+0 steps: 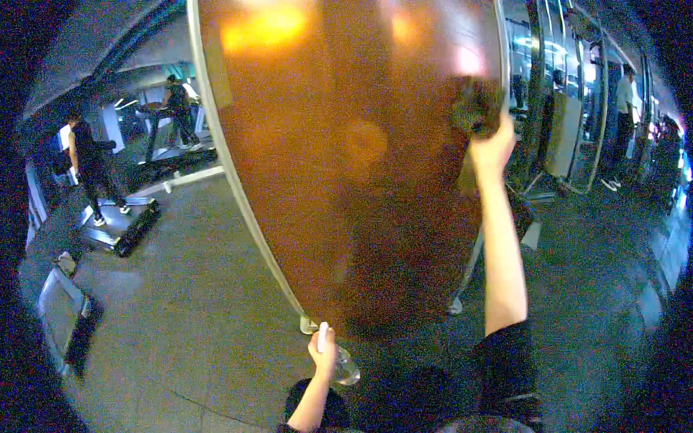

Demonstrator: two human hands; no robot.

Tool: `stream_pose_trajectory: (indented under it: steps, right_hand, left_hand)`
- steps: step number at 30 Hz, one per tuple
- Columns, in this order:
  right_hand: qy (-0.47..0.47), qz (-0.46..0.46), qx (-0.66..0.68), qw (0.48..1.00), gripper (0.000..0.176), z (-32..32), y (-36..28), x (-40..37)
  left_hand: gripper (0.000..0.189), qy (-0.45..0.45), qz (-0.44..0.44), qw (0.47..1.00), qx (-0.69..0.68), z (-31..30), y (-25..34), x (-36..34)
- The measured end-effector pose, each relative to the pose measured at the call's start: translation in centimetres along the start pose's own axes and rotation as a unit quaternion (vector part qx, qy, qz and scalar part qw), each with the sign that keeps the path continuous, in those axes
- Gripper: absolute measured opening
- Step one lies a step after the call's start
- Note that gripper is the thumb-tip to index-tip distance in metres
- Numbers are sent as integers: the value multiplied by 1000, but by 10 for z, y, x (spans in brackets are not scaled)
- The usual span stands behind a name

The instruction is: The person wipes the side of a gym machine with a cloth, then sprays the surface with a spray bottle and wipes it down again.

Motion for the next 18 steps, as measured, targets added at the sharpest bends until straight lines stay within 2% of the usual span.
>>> stream_pose_trajectory:
  steps: [1,2,4,5,6,7,8,10,12,14,16,18]
  right_hand:
    - [3,10,8,1000,42,6,-5,19]
    - [17,-13,-71,997,41,9,-5,31]
    - [12,-2,-26,1000,46,5,-11,18]
    - [18,-38,-23,999,52,3,-9,-4]
    - [-28,-9,-30,999,56,-6,-17,-31]
    - [-1,-62,-16,998,53,-14,-20,-66]
    - [-36,-122,-74,989,53,-29,-36,-96]
    - [-68,-122,-90,986,53,-50,-44,-154]
    - [-151,-68,-71,984,48,-62,-42,-191]
    - [-151,-47,-96,983,48,-60,-51,-170]
    - [-130,-45,-145,980,54,-45,-50,-134]
    - [-62,-37,-144,987,61,-18,-51,-76]
  left_hand:
    - [20,4,-3,1000,1,-2,-4,2]
    - [20,4,-8,1000,-1,-1,-7,4]
    - [20,-4,17,1000,-7,-1,-2,4]
    - [19,-10,41,999,-9,-1,8,0]
    - [19,-8,54,999,-3,0,24,-5]
    - [19,-9,49,999,-6,0,21,-4]
    - [19,-8,43,999,-8,-1,15,-3]
    - [20,-2,16,1000,0,0,2,3]
    - [21,6,-16,1000,7,3,2,-4]
    - [21,3,-30,1000,-8,8,26,-10]
    - [19,-17,18,1000,-8,7,29,-10]
    - [20,-11,13,1000,-8,6,21,-9]
Point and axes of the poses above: each hand's wrist, its own x-axis towards the middle knuckle, its own z-axis out of the palm, y = z × x, the point moved 4 cm from there along x, towards the middle knuckle, and after that the axes turned 6 degrees about y, right-handed, at the moved point
